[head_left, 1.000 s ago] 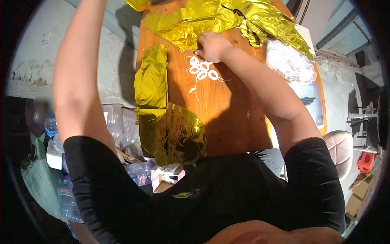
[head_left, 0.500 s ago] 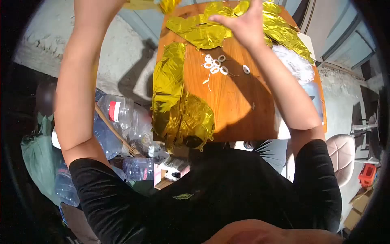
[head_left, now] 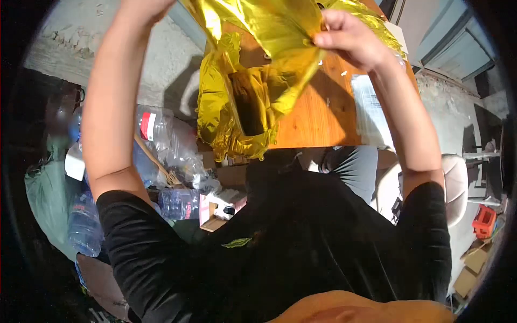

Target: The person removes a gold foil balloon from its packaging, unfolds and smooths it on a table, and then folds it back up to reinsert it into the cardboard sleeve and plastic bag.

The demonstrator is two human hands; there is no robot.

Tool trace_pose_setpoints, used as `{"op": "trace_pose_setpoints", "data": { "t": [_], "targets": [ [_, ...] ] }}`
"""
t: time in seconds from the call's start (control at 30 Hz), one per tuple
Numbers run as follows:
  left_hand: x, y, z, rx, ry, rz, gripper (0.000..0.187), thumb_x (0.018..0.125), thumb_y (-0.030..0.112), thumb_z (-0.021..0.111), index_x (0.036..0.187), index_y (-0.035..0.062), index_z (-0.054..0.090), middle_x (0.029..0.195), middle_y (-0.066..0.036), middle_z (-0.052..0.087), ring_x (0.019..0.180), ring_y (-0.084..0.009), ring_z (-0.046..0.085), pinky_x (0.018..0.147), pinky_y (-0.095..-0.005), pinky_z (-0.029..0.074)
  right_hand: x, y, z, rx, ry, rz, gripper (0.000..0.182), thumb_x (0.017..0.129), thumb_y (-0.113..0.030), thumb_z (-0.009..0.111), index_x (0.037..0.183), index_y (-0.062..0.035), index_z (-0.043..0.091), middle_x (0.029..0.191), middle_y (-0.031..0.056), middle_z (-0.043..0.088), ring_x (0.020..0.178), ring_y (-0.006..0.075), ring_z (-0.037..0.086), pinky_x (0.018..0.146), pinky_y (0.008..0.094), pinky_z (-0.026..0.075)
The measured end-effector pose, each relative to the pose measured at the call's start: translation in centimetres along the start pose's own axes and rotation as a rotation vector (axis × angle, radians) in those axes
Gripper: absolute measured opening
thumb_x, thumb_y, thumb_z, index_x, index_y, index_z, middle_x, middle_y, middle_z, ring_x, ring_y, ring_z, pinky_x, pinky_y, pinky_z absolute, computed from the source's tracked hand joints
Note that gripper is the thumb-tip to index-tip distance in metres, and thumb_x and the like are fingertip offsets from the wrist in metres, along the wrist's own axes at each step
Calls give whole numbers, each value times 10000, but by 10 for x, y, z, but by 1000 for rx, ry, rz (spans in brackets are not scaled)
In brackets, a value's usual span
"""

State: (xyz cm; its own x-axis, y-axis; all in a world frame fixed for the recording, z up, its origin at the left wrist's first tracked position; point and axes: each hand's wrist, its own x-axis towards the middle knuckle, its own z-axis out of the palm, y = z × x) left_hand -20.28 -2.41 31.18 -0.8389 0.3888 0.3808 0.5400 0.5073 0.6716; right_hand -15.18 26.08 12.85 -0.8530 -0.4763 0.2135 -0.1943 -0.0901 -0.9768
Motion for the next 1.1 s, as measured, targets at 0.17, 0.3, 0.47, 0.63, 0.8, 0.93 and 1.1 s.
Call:
{"op": "trace_pose_setpoints", "data": {
  "t": [0.17,0.3,0.47,0.63,0.8,0.93,1.1],
  "targets": [
    [19,-84,88,-212,-16,143,111,994,87,677,1033,-17,680,858,-53,718,717,-106,637,643,-273,518,-71,56,2,196,191,130,174,924,-79,769,1072,-34,690,997,19,736,883,91,680,852,260,547],
    [58,-186,174,-482,-208,230,102,974,76,699,1016,-12,668,853,-81,721,695,-121,634,609,-290,507,-87,101,-26,64,490,292,189,930,-113,783,1045,-4,681,928,25,718,827,89,664,770,256,541],
    [54,-233,257,-303,-144,-79,342,927,207,794,1133,-6,623,846,-92,699,628,-162,612,531,-325,493,-88,156,-74,-720,593,447,378,869,-177,837,1108,56,661,823,90,708,788,174,682,730,335,533],
    [8,-262,215,-247,-129,89,436,918,225,801,1249,-5,635,1049,-116,730,885,-183,692,766,-317,559,-80,121,-28,-1441,654,352,476,789,-182,844,1186,9,664,1053,184,715,1009,380,686,891,458,547],
    [-88,-285,121,349,-25,331,342,917,175,767,1218,41,675,1250,-148,699,1161,-273,662,1005,-362,522,-74,126,56,-1256,229,-87,490,822,-234,822,1209,15,654,1291,205,636,1257,422,564,1078,490,457],
    [-202,-258,82,273,-161,198,422,826,124,831,1214,51,684,1256,-141,695,1199,-322,639,1040,-412,502,-63,160,72,-1263,87,1,551,882,-348,767,1265,28,643,1368,216,609,1289,421,543,1125,502,422],
    [-290,-222,96,239,-365,189,536,763,171,861,1262,83,684,1346,-102,648,1262,-338,589,1098,-458,453,-47,169,62,-1316,149,-25,503,929,-330,738,1279,20,648,1342,205,632,1234,397,584,1070,451,478]
  ]
}}
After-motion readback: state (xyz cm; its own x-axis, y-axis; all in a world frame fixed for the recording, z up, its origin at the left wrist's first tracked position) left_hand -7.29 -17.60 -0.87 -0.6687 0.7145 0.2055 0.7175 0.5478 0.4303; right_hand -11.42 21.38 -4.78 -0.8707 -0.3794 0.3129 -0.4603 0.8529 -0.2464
